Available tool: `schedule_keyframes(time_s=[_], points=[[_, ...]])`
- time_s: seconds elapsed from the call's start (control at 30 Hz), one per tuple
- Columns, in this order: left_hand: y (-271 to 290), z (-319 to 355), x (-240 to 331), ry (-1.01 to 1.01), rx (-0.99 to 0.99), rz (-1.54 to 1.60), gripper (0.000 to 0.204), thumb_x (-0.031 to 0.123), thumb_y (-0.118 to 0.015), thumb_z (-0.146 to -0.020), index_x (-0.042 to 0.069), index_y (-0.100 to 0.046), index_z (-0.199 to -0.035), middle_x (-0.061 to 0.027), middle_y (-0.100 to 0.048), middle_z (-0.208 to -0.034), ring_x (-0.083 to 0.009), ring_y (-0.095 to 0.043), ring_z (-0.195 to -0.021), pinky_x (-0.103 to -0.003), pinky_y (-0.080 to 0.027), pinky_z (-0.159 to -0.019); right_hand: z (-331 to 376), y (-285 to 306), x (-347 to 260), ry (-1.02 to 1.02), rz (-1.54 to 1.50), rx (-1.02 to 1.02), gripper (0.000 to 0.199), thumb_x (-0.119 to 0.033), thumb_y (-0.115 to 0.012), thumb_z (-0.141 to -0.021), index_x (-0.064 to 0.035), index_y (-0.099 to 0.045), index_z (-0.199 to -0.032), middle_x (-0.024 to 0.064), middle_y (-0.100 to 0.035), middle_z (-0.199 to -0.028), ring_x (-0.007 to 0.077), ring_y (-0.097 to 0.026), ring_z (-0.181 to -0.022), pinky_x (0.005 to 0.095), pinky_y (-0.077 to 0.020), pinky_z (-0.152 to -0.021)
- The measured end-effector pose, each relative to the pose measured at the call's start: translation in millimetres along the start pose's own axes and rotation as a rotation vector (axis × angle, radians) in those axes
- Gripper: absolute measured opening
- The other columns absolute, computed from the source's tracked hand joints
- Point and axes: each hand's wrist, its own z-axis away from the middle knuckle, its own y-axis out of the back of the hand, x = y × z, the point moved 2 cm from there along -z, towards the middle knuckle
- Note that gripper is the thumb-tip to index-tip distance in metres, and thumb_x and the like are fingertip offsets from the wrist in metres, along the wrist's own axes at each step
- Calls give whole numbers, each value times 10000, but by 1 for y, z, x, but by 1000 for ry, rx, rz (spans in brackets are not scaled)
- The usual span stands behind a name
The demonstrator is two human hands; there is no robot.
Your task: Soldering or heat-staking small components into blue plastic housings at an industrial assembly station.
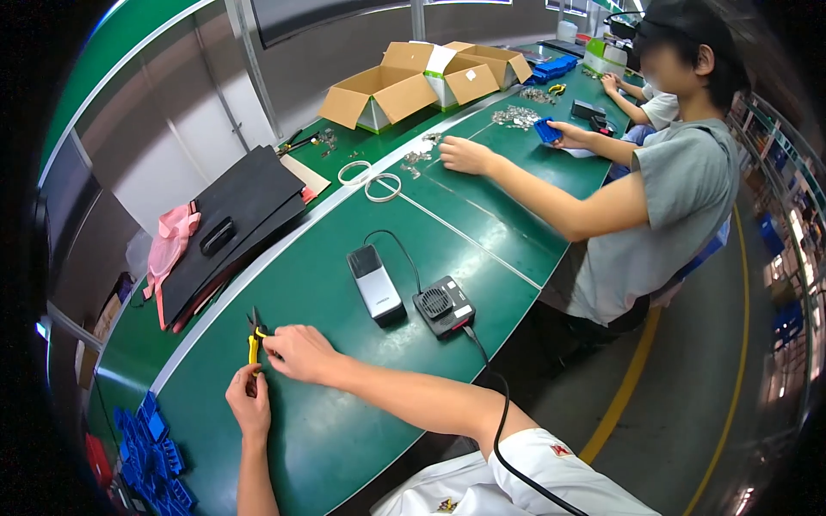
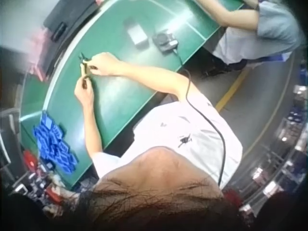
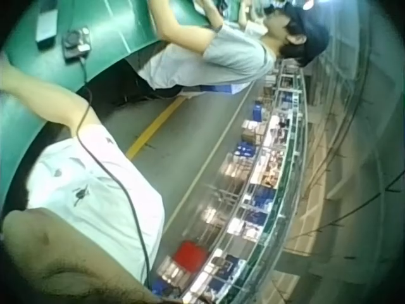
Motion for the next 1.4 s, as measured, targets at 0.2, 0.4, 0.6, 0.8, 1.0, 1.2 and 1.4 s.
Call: schedule_keyframes(time_s=[0.2, 0.4, 0.6, 0.8, 1.0, 1.2, 1.4], points=[[6, -7, 1, -50, 93, -13, 129, -43, -599, -809, -14, -655, -922, -45, -490, -664, -107, -428, -528, -256, -346, -493, -5, 9, 15, 19, 57, 111, 84, -134, -651, -790, -52, -630, -791, 108, -574, -778, 318, -597, -740, 429, -470, -616], [5, -8, 0, -27, 55, -11, 152, -53, -601, -801, -14, -655, -937, -41, -484, -677, -114, -434, -540, -257, -352, -498, -6, 6, 22, -116, 13, 86, 115, -142, -650, -796, -48, -594, -832, 113, -562, -864, 322, -598, -771, 440, -481, -658], [6, -5, 2, -86, -52, -113, 258, -19, -649, -762, 8, -641, -1018, -71, -477, -705, -149, -458, -548, -273, -388, -527, -5, 0, 15, -117, 25, 4, 184, -187, -672, -789, -58, -562, -861, 128, -524, -932, 324, -598, -803, 449, -485, -661], [6, -3, 1, -106, -90, -187, 342, 28, -685, -725, 22, -626, -1061, -91, -473, -724, -207, -498, -591, -321, -425, -556, 0, -7, 8, 8, 37, 39, 228, -175, -701, -762, -19, -558, -845, 185, -453, -973, 343, -586, -830, 455, -490, -679], [5, -7, 8, -112, -85, -189, 333, 44, -693, -725, 29, -629, -1051, -92, -470, -719, -217, -493, -588, -325, -416, -550, 1, -6, 8, 19, 75, -13, 218, -144, -693, -758, 5, -552, -833, 209, -434, -1020, 363, -586, -829, 459, -490, -695], [5, -6, 5, -126, -90, -233, 311, 66, -703, -728, 33, -629, -1028, -92, -475, -702, -229, -498, -589, -338, -411, -545, 2, -9, 2, 36, 53, -24, 211, -122, -689, -743, 8, -546, -827, 234, -425, -1062, 368, -586, -811, 463, -491, -694], [5, -5, 5, -142, -81, -234, 306, 72, -701, -729, 34, -630, -1025, -93, -485, -708, -229, -498, -586, -342, -412, -548, 3, -11, 4, 10, 84, -93, 224, -119, -690, -737, 11, -539, -839, 276, -411, -1103, 388, -591, -821, 460, -502, -722]])
